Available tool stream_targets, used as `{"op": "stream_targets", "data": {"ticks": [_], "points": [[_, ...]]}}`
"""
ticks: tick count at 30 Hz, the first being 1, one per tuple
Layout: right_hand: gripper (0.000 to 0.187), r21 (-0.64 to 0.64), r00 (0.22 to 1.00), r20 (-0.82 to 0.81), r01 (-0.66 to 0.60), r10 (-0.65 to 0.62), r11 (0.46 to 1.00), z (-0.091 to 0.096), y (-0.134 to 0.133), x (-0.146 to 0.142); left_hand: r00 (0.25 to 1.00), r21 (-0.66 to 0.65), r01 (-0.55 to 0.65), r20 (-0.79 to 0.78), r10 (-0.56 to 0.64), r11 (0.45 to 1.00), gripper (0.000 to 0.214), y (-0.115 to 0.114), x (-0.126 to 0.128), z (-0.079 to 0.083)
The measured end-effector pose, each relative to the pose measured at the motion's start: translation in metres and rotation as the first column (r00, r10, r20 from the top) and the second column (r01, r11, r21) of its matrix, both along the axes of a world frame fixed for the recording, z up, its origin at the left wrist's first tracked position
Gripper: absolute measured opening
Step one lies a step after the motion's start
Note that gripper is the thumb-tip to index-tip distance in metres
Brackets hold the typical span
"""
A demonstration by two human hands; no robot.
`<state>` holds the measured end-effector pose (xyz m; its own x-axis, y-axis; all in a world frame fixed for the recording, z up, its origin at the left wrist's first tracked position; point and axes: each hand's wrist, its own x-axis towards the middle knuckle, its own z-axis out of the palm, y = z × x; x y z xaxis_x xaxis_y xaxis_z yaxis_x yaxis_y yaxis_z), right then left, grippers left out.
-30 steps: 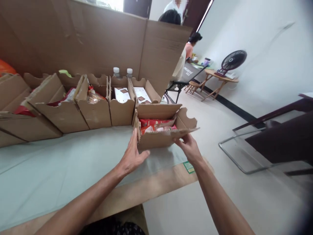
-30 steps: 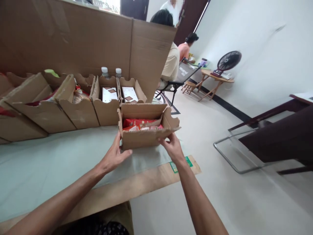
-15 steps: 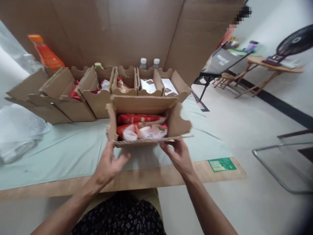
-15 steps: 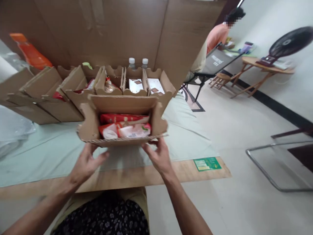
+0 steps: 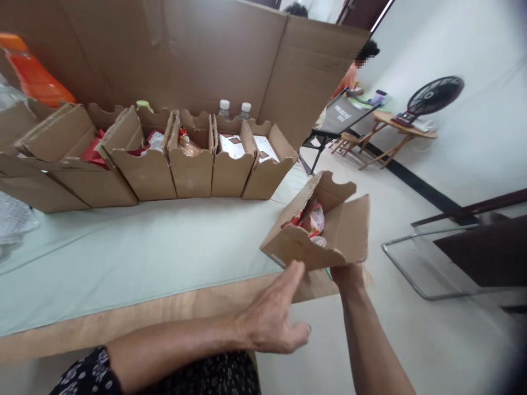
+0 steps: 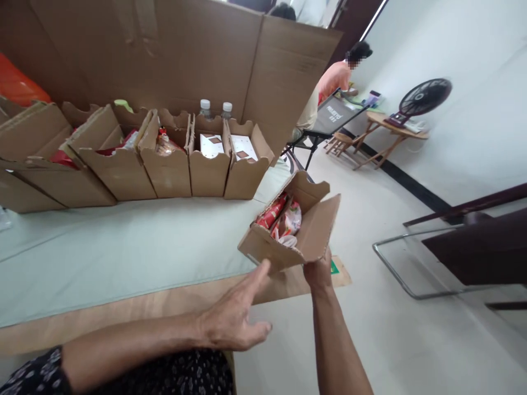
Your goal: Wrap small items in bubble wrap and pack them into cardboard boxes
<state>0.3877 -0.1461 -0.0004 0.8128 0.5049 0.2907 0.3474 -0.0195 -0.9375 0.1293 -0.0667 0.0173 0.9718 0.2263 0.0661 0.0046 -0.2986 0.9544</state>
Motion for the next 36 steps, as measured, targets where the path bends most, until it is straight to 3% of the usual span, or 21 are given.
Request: {"op": "stream_targets", "data": {"ticks": [2,3,6,9,11,13,16,20,24,30,36], "points": [[0.057,-0.002,1.0,-0.011,-0.026,0.026,1.0,-0.005,-0.013,-0.012,0.997,0.053,0.06,0.045,-0.063,0.997,0.094,0.004,0.003,-0.001],[0.055,0.006,0.999,-0.019,-0.048,0.048,0.999,-0.009,-0.021,-0.021,0.997,0.091,0.035,0.06,-0.041,0.995,0.081,0.009,0.0,-0.005],[0.06,-0.014,0.989,-0.044,-0.142,0.141,0.99,-0.026,-0.04,-0.053,0.983,0.221,-0.173,0.105,0.153,0.96,0.055,0.039,-0.015,-0.025],[0.075,-0.183,0.994,-0.001,-0.107,0.108,0.977,-0.039,-0.035,-0.073,0.923,0.356,-0.384,0.171,0.345,0.852,0.043,0.079,-0.031,-0.049],[0.073,-0.268,0.997,0.019,-0.064,0.072,0.961,-0.039,-0.021,-0.07,0.877,0.417,-0.481,0.222,0.426,0.771,0.037,0.099,-0.037,-0.061],[0.065,-0.268,0.997,0.007,-0.069,0.073,0.961,-0.032,-0.006,-0.052,0.837,0.451,-0.547,0.269,0.476,0.705,0.034,0.11,-0.039,-0.069],[0.058,-0.211,0.995,-0.011,-0.095,0.094,0.973,-0.018,0.014,-0.006,0.802,0.468,-0.596,0.319,0.505,0.652,0.032,0.11,-0.038,-0.074],[0.059,-0.177,0.984,-0.039,-0.178,0.174,0.968,0.0,0.05,0.059,0.813,0.488,-0.581,0.299,0.5,0.652,0.032,0.104,-0.037,-0.076],[0.057,-0.156,0.968,-0.063,-0.251,0.244,0.955,0.01,0.097,0.104,0.824,0.512,-0.558,0.25,0.508,0.653,0.034,0.102,-0.036,-0.078],[0.062,-0.133,0.946,-0.076,-0.324,0.316,0.937,0.004,0.157,0.133,0.837,0.56,-0.531,0.23,0.496,0.636,0.035,0.098,-0.034,-0.078],[0.063,-0.132,0.947,-0.073,-0.321,0.314,0.938,-0.005,0.175,0.13,0.836,0.614,-0.521,0.228,0.499,0.593,0.036,0.097,-0.032,-0.074]]}}
